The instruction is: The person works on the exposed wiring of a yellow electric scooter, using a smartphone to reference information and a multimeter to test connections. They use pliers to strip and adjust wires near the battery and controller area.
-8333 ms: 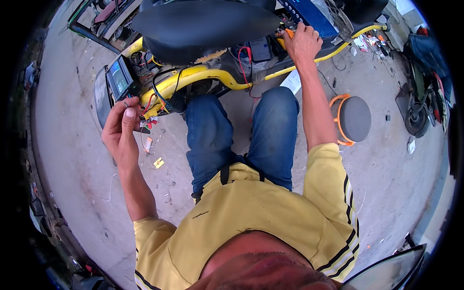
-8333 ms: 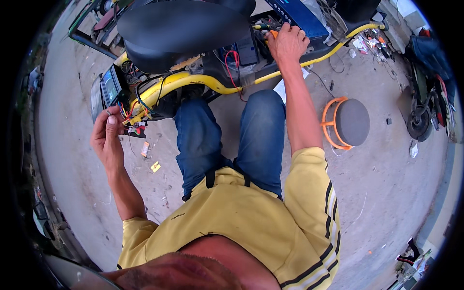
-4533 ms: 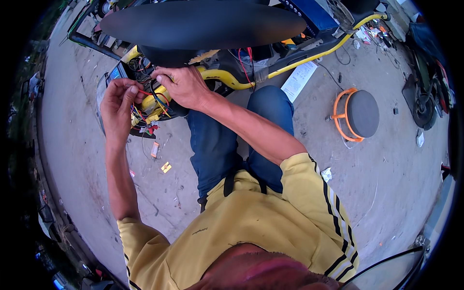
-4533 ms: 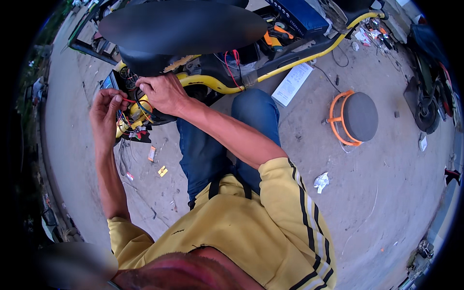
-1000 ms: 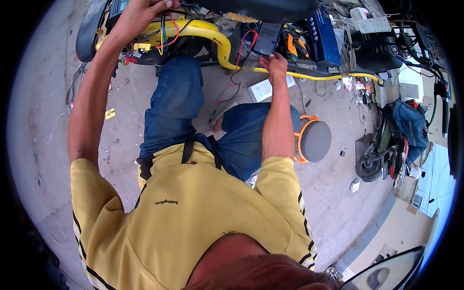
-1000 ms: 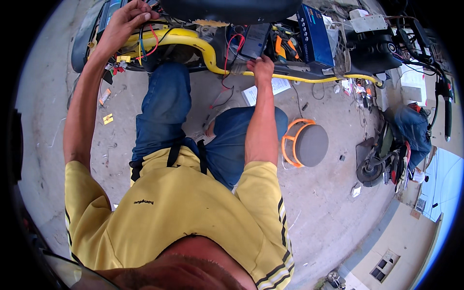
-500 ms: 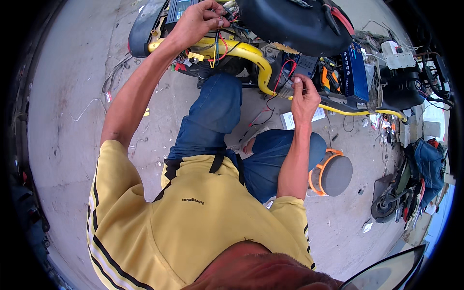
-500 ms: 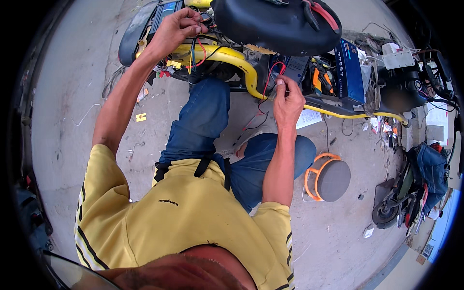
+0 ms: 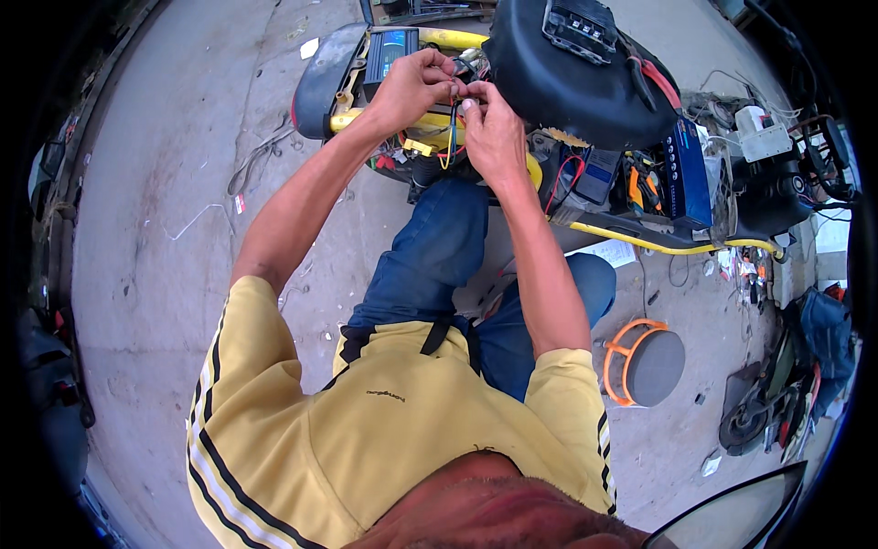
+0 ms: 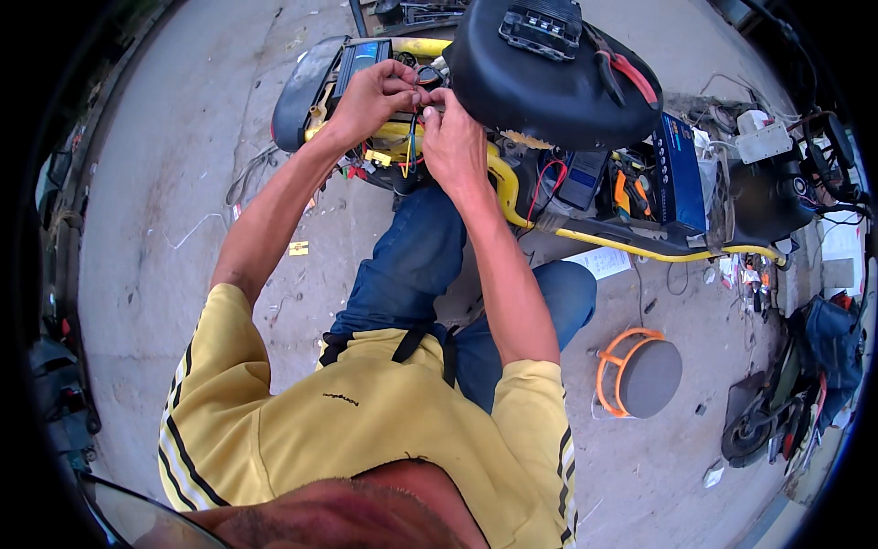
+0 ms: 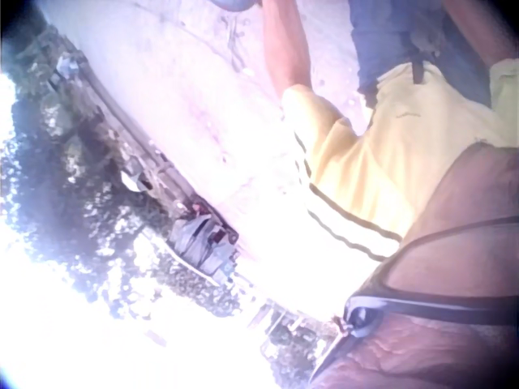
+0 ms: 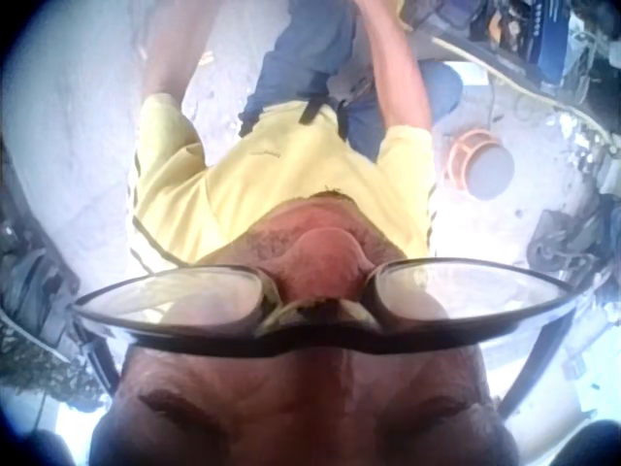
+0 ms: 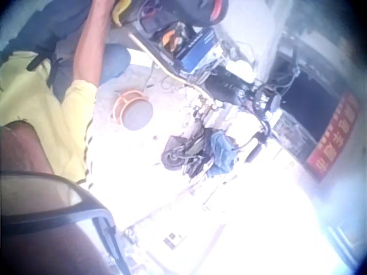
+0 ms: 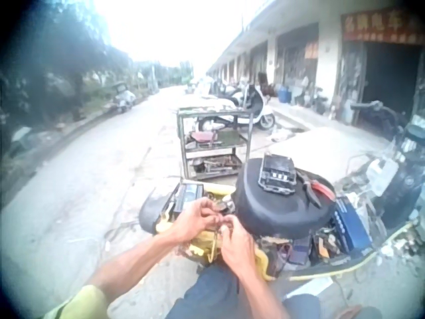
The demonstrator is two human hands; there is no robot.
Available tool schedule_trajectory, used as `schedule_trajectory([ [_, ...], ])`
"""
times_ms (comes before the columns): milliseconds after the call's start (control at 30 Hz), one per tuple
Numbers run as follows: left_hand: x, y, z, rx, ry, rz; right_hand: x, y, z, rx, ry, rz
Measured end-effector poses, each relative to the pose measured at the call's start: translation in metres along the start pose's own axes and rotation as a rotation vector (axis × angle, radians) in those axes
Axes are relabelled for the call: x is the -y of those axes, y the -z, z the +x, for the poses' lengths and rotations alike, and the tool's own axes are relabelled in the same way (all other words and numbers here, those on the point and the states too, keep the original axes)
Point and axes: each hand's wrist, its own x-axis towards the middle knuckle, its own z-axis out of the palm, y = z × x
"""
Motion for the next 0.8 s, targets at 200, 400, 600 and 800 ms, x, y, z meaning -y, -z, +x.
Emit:
schedule_trajectory([
  [200,-0.003,-0.002,-0.005,-0.021,0.023,0.010,-0.024,-0.014,0.011,0.002,-0.047,0.112],
  [400,-0.005,-0.001,-0.003,0.007,0.043,0.036,-0.027,-0.012,0.010,0.000,-0.077,0.194],
  [600,-0.008,0.002,-0.007,-0.023,0.106,0.039,-0.032,-0.023,0.012,-0.046,0.002,0.221],
  [800,-0.009,-0.009,-0.003,-0.044,0.069,0.002,-0.035,-0.024,0.011,-0.274,0.147,-0.013],
])
